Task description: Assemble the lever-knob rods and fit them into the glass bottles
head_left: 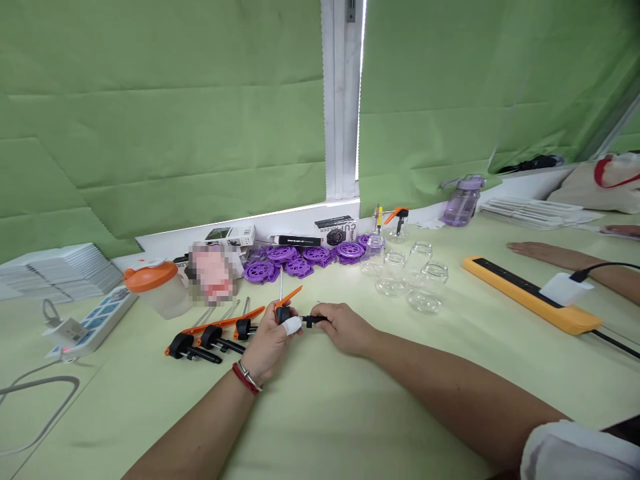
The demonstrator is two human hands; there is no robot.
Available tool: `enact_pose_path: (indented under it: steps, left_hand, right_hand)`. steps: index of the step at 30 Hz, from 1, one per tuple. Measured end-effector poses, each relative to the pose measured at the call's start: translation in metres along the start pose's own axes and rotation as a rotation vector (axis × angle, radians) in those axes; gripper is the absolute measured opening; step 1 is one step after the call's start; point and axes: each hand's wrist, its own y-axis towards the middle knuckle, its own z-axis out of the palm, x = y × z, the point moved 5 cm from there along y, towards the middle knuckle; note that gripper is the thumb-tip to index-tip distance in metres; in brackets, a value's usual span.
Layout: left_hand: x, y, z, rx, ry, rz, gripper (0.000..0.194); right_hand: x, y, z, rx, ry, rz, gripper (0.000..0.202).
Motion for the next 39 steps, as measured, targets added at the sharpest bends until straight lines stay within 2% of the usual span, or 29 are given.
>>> enact_pose_path:
  steps: [8, 18, 23, 25, 28, 31, 36, 39]
  left_hand:
    - [0.002, 0.002, -0.007, -0.014, 0.118, 0.023, 0.046]
    - [0.004, 0.0, -0.006, -0.015, 0.111, -0.015, 0.047]
    - [0.002, -0.004, -0.002, -0.03, 0.078, -0.015, 0.059]
    - [-0.002, -0.007, -0.002, -0.065, 0.087, 0.019, 0.064]
    - [-0.01, -0.013, 0.0, -0.104, 0.16, 0.16, 0.061]
    - [-0.018, -0.02, 0.006, -0.105, 0.248, 0.346, 0.058]
    - [-0.025, -0.027, 0.017, -0.069, 0.393, 0.501, 0.078]
    - [-0.032, -0.03, 0.02, -0.061, 0.636, 0.58, 0.093]
  right_hand:
    - [0.0, -0.001, 0.002, 0.015, 0.004, -0.025, 0.019]
    - [0.001, -0.003, 0.008, 0.019, -0.049, -0.036, 0.023]
    - [0.008, -0.007, 0.012, 0.041, -0.001, -0.172, 0.044]
    - [0.012, -0.008, 0.013, 0.049, 0.029, -0.208, 0.046]
    - [0.016, -0.009, 0.01, 0.012, 0.154, -0.181, 0.041]
    - [0.016, -0.008, 0.014, 0.04, 0.402, -0.052, 0.037]
    - [0.017, -0.008, 0.028, 0.115, 0.994, 0.139, 0.029]
    - [0.018, -0.009, 0.03, 0.136, 1.152, 0.196, 0.031]
